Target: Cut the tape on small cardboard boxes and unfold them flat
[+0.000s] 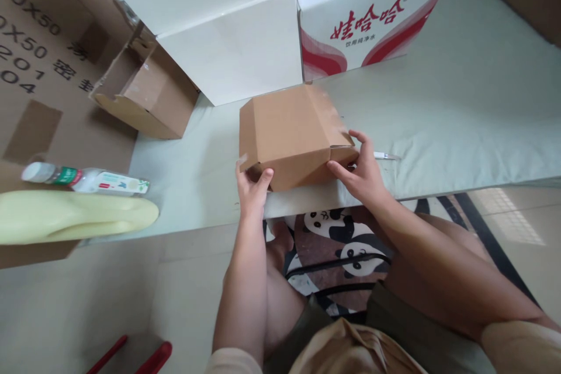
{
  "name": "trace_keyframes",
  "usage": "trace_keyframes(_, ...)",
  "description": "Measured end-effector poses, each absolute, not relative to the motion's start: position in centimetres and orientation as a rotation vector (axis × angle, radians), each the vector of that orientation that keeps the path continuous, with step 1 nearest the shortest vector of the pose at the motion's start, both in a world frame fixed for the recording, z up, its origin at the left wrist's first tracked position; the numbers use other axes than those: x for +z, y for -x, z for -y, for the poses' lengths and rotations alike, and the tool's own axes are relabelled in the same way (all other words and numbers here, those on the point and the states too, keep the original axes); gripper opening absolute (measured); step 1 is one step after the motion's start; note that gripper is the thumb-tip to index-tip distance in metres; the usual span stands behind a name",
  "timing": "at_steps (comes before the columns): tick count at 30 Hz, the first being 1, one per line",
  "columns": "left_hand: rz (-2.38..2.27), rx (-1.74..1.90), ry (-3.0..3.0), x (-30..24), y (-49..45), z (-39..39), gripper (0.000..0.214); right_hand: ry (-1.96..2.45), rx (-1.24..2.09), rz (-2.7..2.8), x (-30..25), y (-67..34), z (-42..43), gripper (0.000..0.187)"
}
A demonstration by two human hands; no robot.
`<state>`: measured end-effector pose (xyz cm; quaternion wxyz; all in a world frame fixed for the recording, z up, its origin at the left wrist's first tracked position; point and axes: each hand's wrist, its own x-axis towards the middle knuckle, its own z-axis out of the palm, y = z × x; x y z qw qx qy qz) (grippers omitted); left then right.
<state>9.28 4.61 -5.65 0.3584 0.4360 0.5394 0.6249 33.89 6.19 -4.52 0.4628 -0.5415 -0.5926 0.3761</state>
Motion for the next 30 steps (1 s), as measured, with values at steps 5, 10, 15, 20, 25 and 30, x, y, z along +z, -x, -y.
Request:
trace_keyframes(5,-1.503,1.642,-1.097,-5.6,-9.0,-4.6,0.083,1.317,0.934,1.444,-3.9,-33.6,-6.2,0.065)
trace_keyframes(10,-1.624,1.658,-1.08,-5.0,-8.9,-4.5,0.07,1.351,0.961,1.446,-3.7,-33.5,-6.1,0.064)
trace_keyframes(15,-1.641,1.711,-1.046,-4.5,-9.2,-4.3,0.048,1.273,0.897,1.45,-3.9,-33.8,-6.0,0.045)
trace_keyframes(20,-1.613,1.751,-0.958,-4.2,-9.3,-4.5,0.053,1.233,0.876,1.431,-3.8,-33.8,-6.0,0.037)
trace_keyframes(25,-1.64,1.72,-0.941,-4.0,-9.3,-4.8,0.057,1.224,0.839,1.399,-4.1,-33.7,-6.2,0.034)
trace_keyframes(30,-1.59,1.746,-0.948,-4.1,-9.3,-4.7,0.052,1.215,0.9,1.33,-4.4,-33.6,-6.3,0.032)
